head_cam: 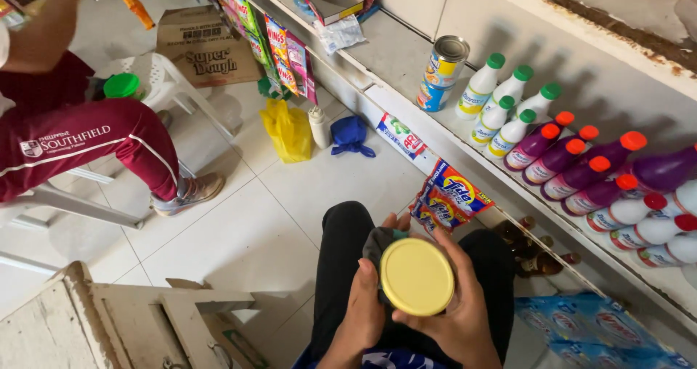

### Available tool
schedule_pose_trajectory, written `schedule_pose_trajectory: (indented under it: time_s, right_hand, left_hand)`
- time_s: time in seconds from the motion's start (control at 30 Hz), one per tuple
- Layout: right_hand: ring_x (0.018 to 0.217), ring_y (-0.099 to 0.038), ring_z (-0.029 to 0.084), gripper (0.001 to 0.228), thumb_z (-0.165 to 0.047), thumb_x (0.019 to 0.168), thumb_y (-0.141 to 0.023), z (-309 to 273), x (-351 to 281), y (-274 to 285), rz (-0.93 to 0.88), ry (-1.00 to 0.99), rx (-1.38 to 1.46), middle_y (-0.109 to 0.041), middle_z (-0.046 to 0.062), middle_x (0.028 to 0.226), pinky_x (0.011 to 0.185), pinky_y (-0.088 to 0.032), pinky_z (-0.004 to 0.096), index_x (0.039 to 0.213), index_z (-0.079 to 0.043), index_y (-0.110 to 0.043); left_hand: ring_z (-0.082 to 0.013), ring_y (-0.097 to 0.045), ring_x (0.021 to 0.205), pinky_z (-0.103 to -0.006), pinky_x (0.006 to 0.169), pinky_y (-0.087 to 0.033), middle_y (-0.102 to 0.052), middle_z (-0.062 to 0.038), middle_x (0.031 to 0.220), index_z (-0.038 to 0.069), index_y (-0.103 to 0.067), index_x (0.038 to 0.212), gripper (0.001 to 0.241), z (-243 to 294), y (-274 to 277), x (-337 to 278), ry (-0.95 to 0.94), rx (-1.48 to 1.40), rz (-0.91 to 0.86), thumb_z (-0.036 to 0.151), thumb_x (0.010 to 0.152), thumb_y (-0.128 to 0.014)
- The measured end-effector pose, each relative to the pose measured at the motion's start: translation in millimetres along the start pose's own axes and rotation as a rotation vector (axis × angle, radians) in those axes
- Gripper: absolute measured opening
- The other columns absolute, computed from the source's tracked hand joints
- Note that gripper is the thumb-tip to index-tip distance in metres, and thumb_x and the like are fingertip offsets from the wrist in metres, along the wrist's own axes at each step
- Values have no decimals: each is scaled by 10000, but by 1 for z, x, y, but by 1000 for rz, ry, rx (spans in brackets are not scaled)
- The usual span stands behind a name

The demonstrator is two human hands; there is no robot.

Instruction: Cleaning margarine tubs and canned goods with a cloth and placing them on shelves.

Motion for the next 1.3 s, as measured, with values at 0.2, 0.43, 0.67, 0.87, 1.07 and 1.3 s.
schedule_pose_trajectory:
  time_s: [0.2,0.43,0.67,0.87,1.07,1.3]
  right_hand:
    - [1270,-670,317,1069,-73,594,-894,-14,13,-4,156,166,-224,-582,224,1474,1012,-605,403,1508,10,-345]
    - [1295,-661,294,1245,-153,464,-987,2,8,-11,-34,33,64,-619,192,1464,1090,-531,394,1538,-29,-371]
    - [1309,-638,299,1170,-44,518,-950,-4,10,0,143,130,-258,-578,175,1478,1083,-546,402,1527,-11,-360]
    - [1363,-617,305,1260,-18,503,-951,3,7,6,-27,72,-36,-551,184,1537,1072,-572,403,1574,-86,-290]
    - [1391,-539,386,1205,78,566,-850,8,15,1,165,280,-382,-426,271,1579,1110,-494,464,1575,13,-195]
    - [1292,-570,349,1261,131,575,-801,38,4,12,244,238,-264,-443,228,1459,1061,-515,426,1614,-27,-103]
  left_hand:
    - [-412,-269,1556,-532,1249,-218,-228,-289,1676,-70,-120,1596,841,8,-5,-4,-146,173,34,585,1076,-210]
    - [-390,-338,1534,-508,1237,-282,-299,-254,1664,-34,-206,1596,800,18,2,-6,-123,135,91,564,1065,-191]
    - [-397,-270,1557,-517,1252,-220,-237,-261,1681,-54,-119,1601,853,15,-8,-6,-96,222,13,599,1064,-226]
    - [-383,-407,1493,-458,1197,-314,-406,-281,1606,-43,-257,1577,691,20,-2,-2,63,263,49,411,1060,-317]
    - [-391,-265,1573,-462,1269,-218,-260,-267,1675,-90,-256,1561,603,31,-10,-3,-143,602,-69,300,1102,-299]
    - [-362,-286,1561,-442,1251,-219,-277,-238,1678,-77,-259,1562,629,20,-5,1,-30,470,-27,343,1096,-309]
Point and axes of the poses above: each hand's wrist, its own x-axis towards the middle knuckle, its own y-axis out of the back of the hand, z = x × y, the point moved 3 cm from there along x, towards the middle knuckle
